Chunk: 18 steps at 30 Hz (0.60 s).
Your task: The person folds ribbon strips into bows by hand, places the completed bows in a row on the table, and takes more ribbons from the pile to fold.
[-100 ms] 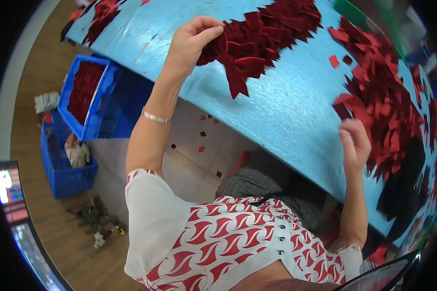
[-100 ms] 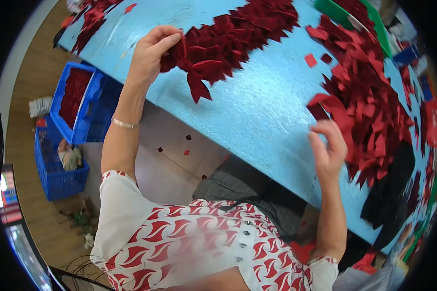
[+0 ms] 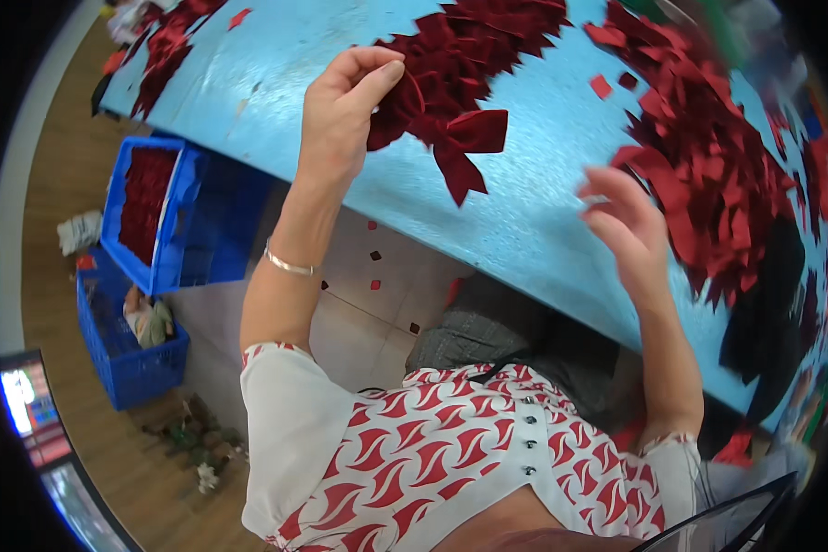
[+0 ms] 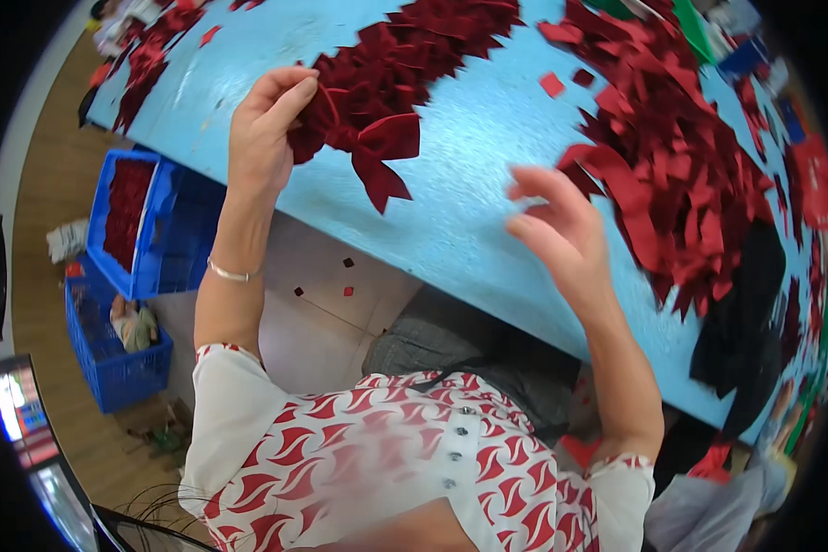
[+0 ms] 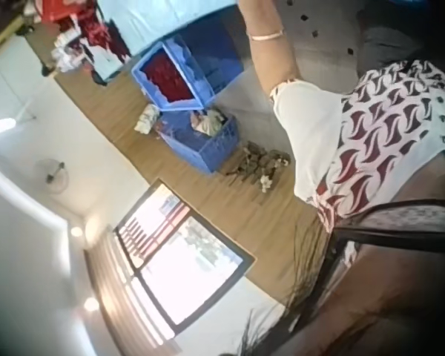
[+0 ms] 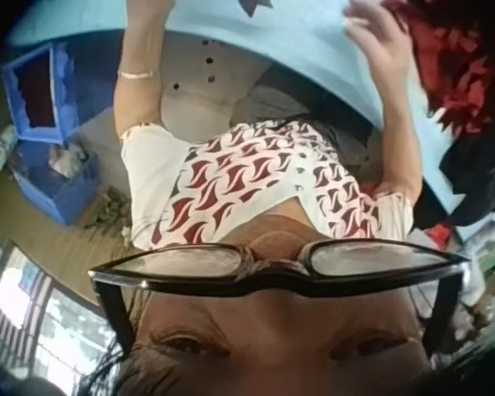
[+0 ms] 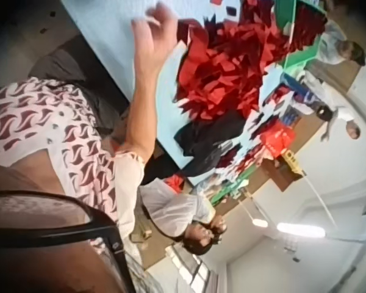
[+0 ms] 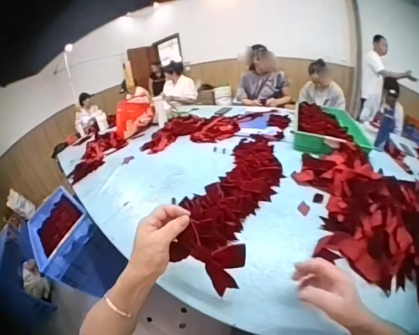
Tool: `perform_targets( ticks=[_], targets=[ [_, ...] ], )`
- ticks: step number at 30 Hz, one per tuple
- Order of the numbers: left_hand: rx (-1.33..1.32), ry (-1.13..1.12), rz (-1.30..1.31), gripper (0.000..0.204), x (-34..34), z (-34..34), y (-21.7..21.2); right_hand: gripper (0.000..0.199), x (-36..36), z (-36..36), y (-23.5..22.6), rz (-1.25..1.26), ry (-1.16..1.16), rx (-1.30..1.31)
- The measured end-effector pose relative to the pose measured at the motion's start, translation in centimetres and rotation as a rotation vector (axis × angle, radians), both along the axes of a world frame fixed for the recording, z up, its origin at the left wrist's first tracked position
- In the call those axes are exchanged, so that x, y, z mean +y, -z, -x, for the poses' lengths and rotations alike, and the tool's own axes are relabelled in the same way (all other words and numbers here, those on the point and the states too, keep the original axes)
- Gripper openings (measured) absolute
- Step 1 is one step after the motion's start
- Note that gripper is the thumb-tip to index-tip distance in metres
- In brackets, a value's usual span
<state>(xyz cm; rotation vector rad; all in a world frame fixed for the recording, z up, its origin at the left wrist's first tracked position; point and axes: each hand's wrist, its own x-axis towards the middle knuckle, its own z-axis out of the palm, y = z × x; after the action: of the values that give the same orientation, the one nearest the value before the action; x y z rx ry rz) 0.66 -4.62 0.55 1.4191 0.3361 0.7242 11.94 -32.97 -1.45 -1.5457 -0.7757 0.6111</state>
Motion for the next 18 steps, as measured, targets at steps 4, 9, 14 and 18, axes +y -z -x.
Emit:
perform_targets(
  ticks=[4, 9, 14, 18],
  targets=[
    [-0.011, 0.048, 0.125, 0.013, -6.4, -1.2, 0.8, 0.033, 2.9, 0.5, 0.9, -0.246, 0.038, 0.295],
    [0.007, 0.148, 0.113, 0.012, -8.9, -2.2, 1.6, 0.021, 1.9, -0.2, 1.1, -0.266, -0.05, 0.346],
    [-0.068, 0.074, -0.209, 0.01, -9.4, -2.8, 1.8, 0.017, 0.9, -0.9, 2.6, -0.292, -0.003, 0.335],
    [-0.057, 0.096, -0.776, 0.013, -10.2, -2.5, 1.6, 0.017, 0.8, -1.0, 2.9, -0.313, -0.001, 0.356]
  ],
)
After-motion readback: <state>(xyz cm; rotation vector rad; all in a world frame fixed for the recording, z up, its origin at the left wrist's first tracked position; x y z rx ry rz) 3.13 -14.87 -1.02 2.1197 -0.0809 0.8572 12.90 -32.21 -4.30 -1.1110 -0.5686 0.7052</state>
